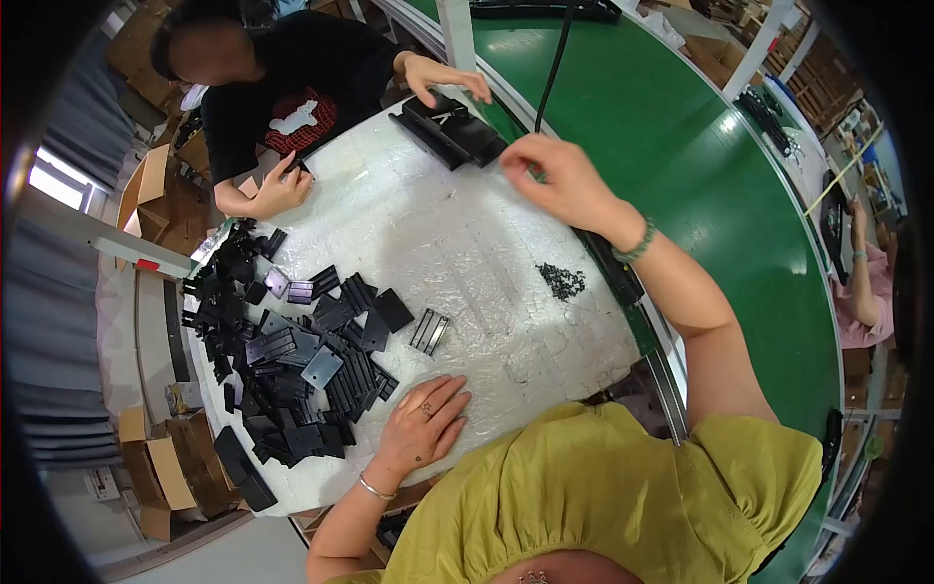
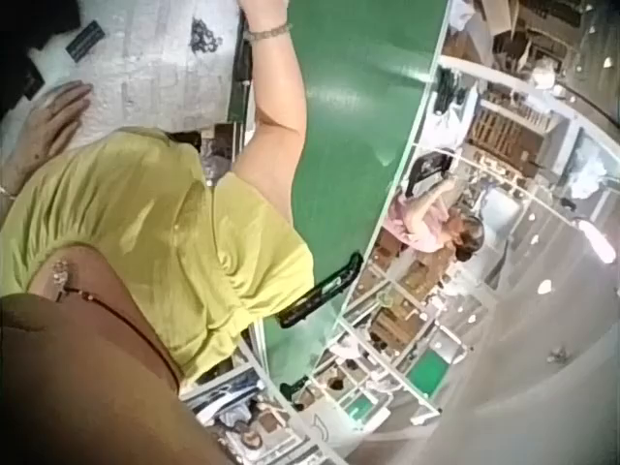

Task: Assembling plastic components using an electric screwdriver at a factory workstation.

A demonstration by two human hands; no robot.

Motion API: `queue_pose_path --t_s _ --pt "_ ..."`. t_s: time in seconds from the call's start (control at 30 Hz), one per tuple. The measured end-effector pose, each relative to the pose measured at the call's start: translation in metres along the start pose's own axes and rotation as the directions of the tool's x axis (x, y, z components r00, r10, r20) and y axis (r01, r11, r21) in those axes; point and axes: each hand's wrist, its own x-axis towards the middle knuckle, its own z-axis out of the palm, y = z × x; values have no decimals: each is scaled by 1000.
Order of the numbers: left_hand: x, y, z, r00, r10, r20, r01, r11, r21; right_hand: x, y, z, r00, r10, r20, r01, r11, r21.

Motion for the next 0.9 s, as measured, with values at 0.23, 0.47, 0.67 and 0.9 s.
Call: queue_pose_path --t_s 0.23,0.47,0.67,0.9 --pt "-6 3 -1 986 -100 -137 96 995 -35 31 7 55 967 70 246 24 933 -359" --pt "-4 0 1 982 -105 -160 100 994 -39 46 54 62 983 153 -96 -180 889 -420" --pt "-4 1 1 981 -100 -164 97 995 -29 62 84 73 925 355 -137 -380 861 -339" --pt "-4 0 3 974 -104 -203 101 995 -27 56 90 74 913 402 -66 -406 883 -233"
